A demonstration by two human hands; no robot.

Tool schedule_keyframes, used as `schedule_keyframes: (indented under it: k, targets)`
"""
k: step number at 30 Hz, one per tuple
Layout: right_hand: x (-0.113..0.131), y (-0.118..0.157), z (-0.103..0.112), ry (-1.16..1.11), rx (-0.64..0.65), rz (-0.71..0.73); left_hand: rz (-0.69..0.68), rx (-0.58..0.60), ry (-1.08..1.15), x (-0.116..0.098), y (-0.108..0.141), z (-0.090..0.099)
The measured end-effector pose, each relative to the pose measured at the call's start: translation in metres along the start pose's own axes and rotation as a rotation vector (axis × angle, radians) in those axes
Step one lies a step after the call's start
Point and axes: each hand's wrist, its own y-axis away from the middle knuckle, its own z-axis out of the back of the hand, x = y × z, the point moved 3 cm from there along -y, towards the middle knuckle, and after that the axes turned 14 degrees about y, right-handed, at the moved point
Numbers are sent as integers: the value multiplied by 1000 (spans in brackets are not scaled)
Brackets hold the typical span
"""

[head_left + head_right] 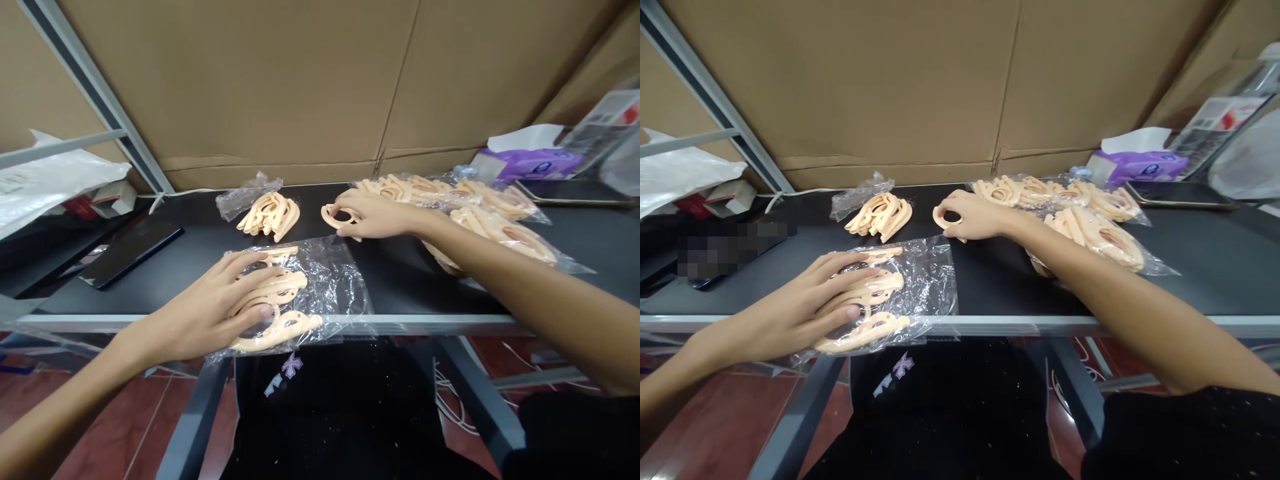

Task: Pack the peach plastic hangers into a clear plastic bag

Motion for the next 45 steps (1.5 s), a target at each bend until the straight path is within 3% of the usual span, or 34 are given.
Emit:
schedule_keyframes:
  k: [5, 9, 14, 19, 24, 28, 32, 37, 45]
  targets:
    - [-8, 24, 10, 91, 122, -257, 15, -74, 10, -5, -7, 3]
    - [0, 30, 14, 146, 185, -323, 12, -127, 43, -7, -14, 2]
    - [4, 31, 22, 136, 73, -353, -44, -200, 73, -4, -22, -3]
    - [-5, 43, 43, -17, -65, -413, -88, -272, 94, -4, -24, -4]
    - [-19, 63, 63, -347, -12, -332, -62, -336, 68, 0, -20, 6]
    - [-20, 77, 71, -442, 80, -193, 3, -369, 76, 11, -12, 15]
    - [-12, 79, 69, -473, 107, -108, 44, -377, 80, 27, -5, 13]
    - [1, 72, 65, -539, 52, -83, 97, -420, 184, 45, -1, 5]
    - [23, 61, 53, -671, 16, -77, 223, -376, 305, 48, -5, 0]
